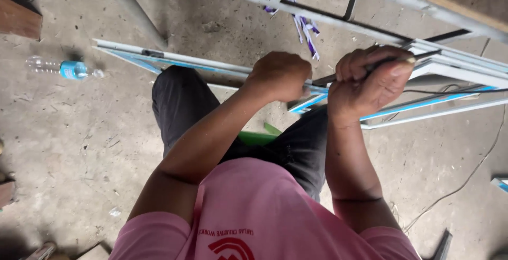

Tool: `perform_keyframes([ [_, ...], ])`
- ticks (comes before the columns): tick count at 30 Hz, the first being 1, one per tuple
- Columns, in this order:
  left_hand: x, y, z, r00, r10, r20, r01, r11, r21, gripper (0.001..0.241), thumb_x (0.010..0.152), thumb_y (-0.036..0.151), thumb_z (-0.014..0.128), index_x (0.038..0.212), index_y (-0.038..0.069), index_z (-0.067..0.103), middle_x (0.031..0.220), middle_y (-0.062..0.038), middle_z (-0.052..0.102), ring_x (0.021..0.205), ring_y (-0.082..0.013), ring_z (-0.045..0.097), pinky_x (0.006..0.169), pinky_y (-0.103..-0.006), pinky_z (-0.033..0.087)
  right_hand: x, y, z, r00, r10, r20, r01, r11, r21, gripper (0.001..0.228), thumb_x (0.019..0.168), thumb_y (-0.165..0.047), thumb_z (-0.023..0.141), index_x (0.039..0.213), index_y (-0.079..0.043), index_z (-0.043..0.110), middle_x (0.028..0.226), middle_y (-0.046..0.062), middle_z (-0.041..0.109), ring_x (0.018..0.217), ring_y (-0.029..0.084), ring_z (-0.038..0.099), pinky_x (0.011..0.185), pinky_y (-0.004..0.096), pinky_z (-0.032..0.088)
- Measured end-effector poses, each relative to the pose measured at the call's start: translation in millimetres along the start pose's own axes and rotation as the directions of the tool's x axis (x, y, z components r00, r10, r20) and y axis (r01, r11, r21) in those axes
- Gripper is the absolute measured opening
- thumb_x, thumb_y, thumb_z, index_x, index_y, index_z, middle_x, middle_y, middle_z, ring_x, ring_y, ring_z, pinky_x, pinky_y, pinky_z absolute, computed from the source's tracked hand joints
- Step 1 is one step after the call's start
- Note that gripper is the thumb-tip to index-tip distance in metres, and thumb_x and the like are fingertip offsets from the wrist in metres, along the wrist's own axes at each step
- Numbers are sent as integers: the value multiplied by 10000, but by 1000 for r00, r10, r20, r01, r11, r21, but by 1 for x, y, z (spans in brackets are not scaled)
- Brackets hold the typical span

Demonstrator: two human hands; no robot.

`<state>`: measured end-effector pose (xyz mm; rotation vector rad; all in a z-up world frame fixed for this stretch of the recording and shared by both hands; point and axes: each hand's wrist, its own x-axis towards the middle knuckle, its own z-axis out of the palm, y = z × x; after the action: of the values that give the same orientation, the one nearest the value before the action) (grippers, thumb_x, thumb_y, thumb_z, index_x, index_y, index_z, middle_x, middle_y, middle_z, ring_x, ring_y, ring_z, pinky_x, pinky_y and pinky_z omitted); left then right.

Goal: Using a manual tool to smooth and adjust the edges of aluminum window frames for assembly.

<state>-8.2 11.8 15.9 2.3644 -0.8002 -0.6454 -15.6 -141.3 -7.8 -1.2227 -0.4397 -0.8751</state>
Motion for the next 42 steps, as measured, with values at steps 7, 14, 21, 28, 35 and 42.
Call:
perform_keyframes([
  [7, 10, -5, -1, 1000, -19, 16, 18, 999, 44, 282, 980, 251, 667, 1177, 58, 730, 1005, -231, 757, 942, -435, 751, 802, -570, 596, -16, 17, -5, 997, -68, -19, 69, 996, 48, 433, 1078, -323, 482, 846, 41, 446, 503, 57, 331, 352, 150, 371, 329, 307, 385],
  [14, 3, -5, 8, 1000, 22, 4, -22, 1000, -9, 248, 981, 206, 654, 1157, 48, 729, 969, -226, 761, 914, -434, 757, 795, -564, 590, -18, -2, -10, 999, -21, 32, 18, 996, 91, 431, 1081, -298, 459, 830, 53, 442, 484, 70, 321, 335, 162, 361, 318, 330, 399],
  [21, 22, -9, 15, 994, -106, 13, 103, 986, 131, 347, 943, 454, 692, 1101, 147, 734, 1070, -78, 746, 979, -363, 699, 698, -497, 583, -2, -19, 2, 981, 124, 151, -135, 989, 63, 360, 1097, -379, 525, 960, -65, 413, 648, 45, 242, 479, 154, 248, 428, 298, 252],
  [28, 26, -14, 22, 996, -90, -15, 91, 986, 140, 337, 920, 458, 707, 1054, 151, 745, 1033, -97, 749, 935, -387, 705, 671, -518, 591, 3, -20, 9, 979, 145, 140, -154, 987, 50, 293, 1109, -323, 468, 963, -76, 410, 644, 43, 233, 481, 143, 202, 421, 287, 237],
  [35, 27, -16, 23, 998, -54, -21, 57, 989, 139, 325, 919, 424, 690, 1014, 117, 739, 970, -113, 751, 867, -384, 710, 624, -521, 584, 1, -16, 1, 973, 190, 135, -203, 975, 93, 385, 1095, -413, 465, 928, -66, 449, 623, 37, 251, 467, 146, 225, 414, 295, 251],
  [42, 29, -19, 27, 998, -42, -44, 47, 990, 134, 313, 917, 439, 701, 1019, 148, 754, 968, -96, 756, 893, -373, 709, 635, -515, 584, 6, -23, 8, 967, 191, 168, -201, 979, 44, 396, 1105, -443, 407, 940, -83, 400, 625, 20, 173, 470, 131, 163, 423, 284, 214],
])
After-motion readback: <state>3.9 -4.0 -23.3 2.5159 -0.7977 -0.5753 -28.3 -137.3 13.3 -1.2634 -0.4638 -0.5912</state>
